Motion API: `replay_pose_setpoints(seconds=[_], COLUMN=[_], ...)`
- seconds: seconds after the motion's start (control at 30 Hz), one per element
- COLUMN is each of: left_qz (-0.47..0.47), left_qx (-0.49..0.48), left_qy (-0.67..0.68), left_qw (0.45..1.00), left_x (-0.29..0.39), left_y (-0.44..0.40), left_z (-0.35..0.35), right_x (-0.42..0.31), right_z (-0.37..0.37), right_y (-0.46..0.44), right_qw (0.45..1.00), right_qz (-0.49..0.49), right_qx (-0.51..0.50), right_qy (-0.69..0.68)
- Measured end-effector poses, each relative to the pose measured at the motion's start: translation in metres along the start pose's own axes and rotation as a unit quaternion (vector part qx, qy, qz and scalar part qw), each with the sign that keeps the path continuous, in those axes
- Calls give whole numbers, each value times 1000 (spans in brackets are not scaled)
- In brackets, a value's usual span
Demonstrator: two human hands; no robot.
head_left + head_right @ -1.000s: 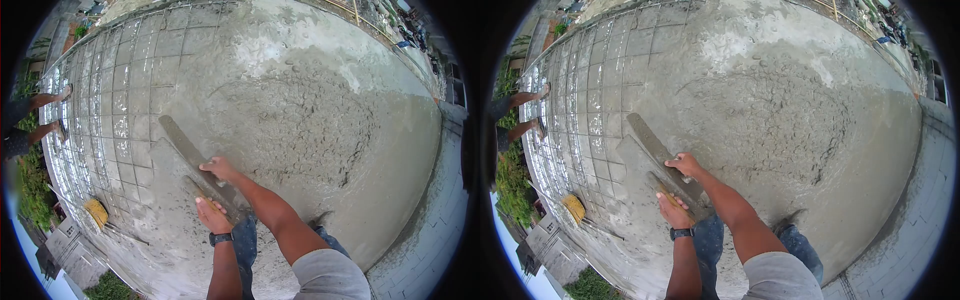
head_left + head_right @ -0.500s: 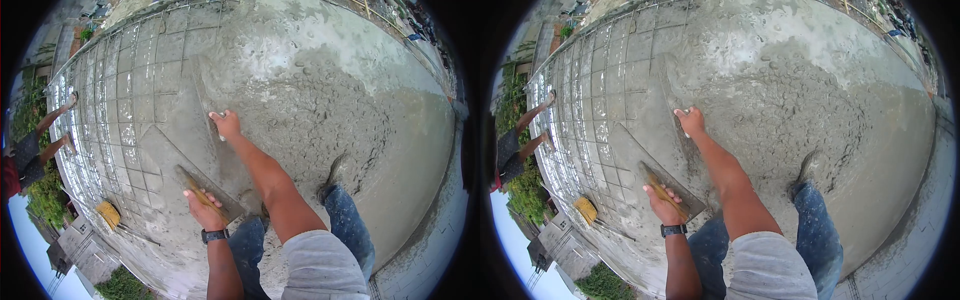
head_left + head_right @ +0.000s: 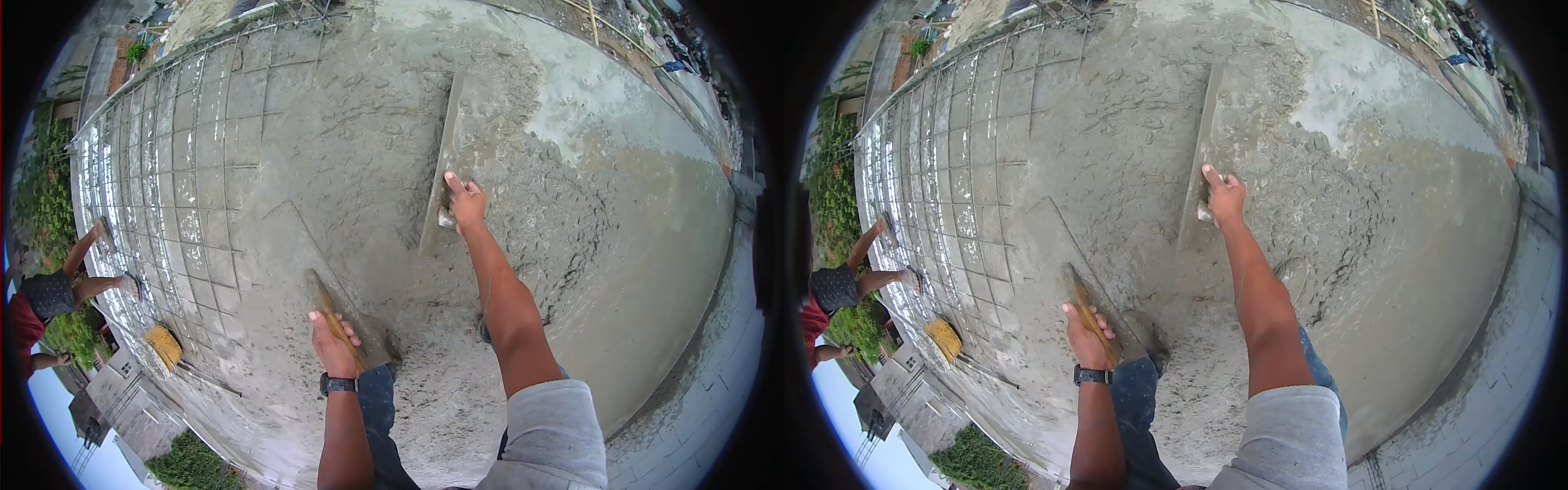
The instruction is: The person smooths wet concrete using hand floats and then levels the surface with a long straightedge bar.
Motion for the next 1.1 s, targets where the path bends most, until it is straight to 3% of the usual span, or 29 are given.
replay_pose_setpoints(seconds=[0.13,0.17,0.33,0.47,0.57,0.6,0.7,0.77,0.93,1.1], left_qz=[-2,-4,4,33,60,73,100,126,180,216], left_qx=[-12,-17,5,18,-1,-1,-4,-9,-79,-117], left_qy=[-3,-3,18,13,0,-31,-84,-86,-65,-140], left_qw=[1000,1000,1000,999,998,997,991,988,978,959], left_x=[-10,-13,1,10,12,16,31,42,63,62], left_y=[1,0,5,6,-2,-4,-20,-24,-41,-38], left_z=[-13,-13,-4,7,12,14,22,36,76,107], right_x=[-13,-23,-36,-29,-13,-13,-18,-28,-44,-51], right_z=[-27,-20,122,237,259,248,198,147,61,17], right_y=[31,36,49,6,-37,-52,-65,-78,-100,-63], right_qw=[994,995,957,934,962,976,967,973,981,981], right_qz=[15,23,57,67,13,6,-6,32,21,11], right_qx=[38,-11,-278,-335,-272,-217,-248,-174,-153,-126], right_qy=[-102,-94,-61,-100,19,31,-53,-146,-116,-148])
Point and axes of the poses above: each hand's wrist, its own y-axis away from the middle knuckle, its own z-axis out of the palm, x = y × z, the point moved 1 cm from there along -y, towards the middle knuckle, and after that the axes turned 7 degrees about -z, right-handed, at the moved point
